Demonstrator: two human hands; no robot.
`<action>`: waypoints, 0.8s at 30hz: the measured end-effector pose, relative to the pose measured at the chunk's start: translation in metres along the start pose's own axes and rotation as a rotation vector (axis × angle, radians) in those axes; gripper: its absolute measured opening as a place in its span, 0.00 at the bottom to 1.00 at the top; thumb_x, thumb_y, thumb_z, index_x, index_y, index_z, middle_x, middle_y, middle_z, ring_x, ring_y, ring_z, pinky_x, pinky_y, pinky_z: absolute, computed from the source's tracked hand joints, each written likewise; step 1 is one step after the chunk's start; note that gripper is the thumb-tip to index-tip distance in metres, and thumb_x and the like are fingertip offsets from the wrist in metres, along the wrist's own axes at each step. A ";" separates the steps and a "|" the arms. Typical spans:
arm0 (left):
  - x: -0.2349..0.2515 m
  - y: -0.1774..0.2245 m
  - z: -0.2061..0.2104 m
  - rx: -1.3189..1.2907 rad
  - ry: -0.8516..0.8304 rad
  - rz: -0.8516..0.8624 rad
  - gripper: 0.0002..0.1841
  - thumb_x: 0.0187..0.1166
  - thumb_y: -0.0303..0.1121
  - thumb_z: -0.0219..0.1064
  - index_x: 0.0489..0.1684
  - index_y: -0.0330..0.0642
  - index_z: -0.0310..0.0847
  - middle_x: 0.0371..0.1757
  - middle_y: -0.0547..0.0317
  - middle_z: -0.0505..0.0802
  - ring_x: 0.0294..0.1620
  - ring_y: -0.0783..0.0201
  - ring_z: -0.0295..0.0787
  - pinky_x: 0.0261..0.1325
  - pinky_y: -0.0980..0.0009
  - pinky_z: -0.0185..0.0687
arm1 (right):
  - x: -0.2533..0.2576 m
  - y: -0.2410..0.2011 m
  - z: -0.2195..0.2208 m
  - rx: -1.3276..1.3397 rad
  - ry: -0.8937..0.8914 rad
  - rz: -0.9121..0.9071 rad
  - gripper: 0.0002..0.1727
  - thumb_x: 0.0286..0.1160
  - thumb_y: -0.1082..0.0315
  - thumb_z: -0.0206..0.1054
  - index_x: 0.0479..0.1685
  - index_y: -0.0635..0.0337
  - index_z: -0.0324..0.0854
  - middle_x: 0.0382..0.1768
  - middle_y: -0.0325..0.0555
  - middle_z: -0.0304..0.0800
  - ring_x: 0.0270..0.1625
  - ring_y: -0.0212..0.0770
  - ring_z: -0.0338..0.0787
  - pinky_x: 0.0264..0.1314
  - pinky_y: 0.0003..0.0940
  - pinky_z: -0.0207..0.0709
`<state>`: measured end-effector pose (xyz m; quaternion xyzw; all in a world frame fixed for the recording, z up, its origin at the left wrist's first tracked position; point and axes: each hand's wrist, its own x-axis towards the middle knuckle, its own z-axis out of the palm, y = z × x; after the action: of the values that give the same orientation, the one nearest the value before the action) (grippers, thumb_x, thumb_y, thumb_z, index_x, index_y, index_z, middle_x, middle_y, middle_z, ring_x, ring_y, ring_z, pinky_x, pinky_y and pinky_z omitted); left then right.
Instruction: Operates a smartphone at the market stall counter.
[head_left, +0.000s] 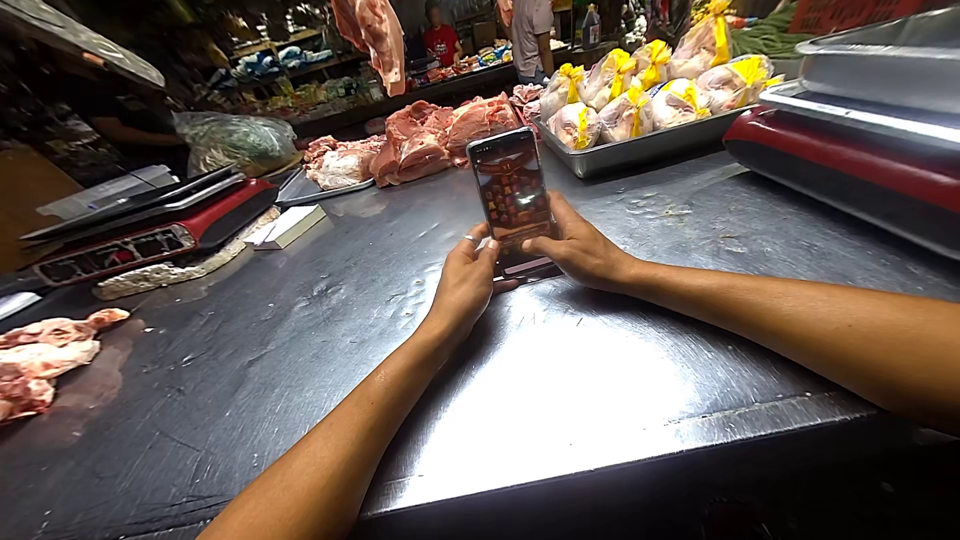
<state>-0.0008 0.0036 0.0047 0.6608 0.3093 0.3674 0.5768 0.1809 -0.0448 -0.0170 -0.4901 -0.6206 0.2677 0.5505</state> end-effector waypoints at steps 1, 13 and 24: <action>0.000 0.000 0.000 0.002 0.000 0.001 0.18 0.95 0.30 0.49 0.78 0.42 0.71 0.52 0.46 0.94 0.45 0.56 0.97 0.48 0.59 0.95 | 0.000 0.000 0.000 -0.001 0.001 -0.002 0.35 0.78 0.69 0.66 0.85 0.52 0.58 0.60 0.45 0.91 0.60 0.36 0.93 0.65 0.38 0.87; 0.000 0.000 0.000 0.002 -0.003 0.005 0.18 0.95 0.31 0.49 0.79 0.43 0.71 0.53 0.47 0.93 0.46 0.57 0.96 0.48 0.58 0.95 | 0.000 -0.001 0.000 0.002 0.001 0.014 0.35 0.78 0.68 0.67 0.85 0.51 0.58 0.59 0.45 0.91 0.60 0.36 0.93 0.64 0.38 0.87; 0.000 -0.001 0.000 -0.001 -0.003 0.007 0.18 0.95 0.31 0.49 0.78 0.42 0.71 0.53 0.47 0.94 0.46 0.56 0.97 0.48 0.59 0.95 | 0.000 0.000 0.000 0.011 -0.003 -0.001 0.34 0.79 0.69 0.67 0.85 0.52 0.58 0.60 0.45 0.91 0.60 0.36 0.93 0.66 0.38 0.87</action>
<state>-0.0009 0.0041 0.0040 0.6620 0.3059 0.3685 0.5766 0.1810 -0.0444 -0.0170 -0.4861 -0.6203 0.2715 0.5524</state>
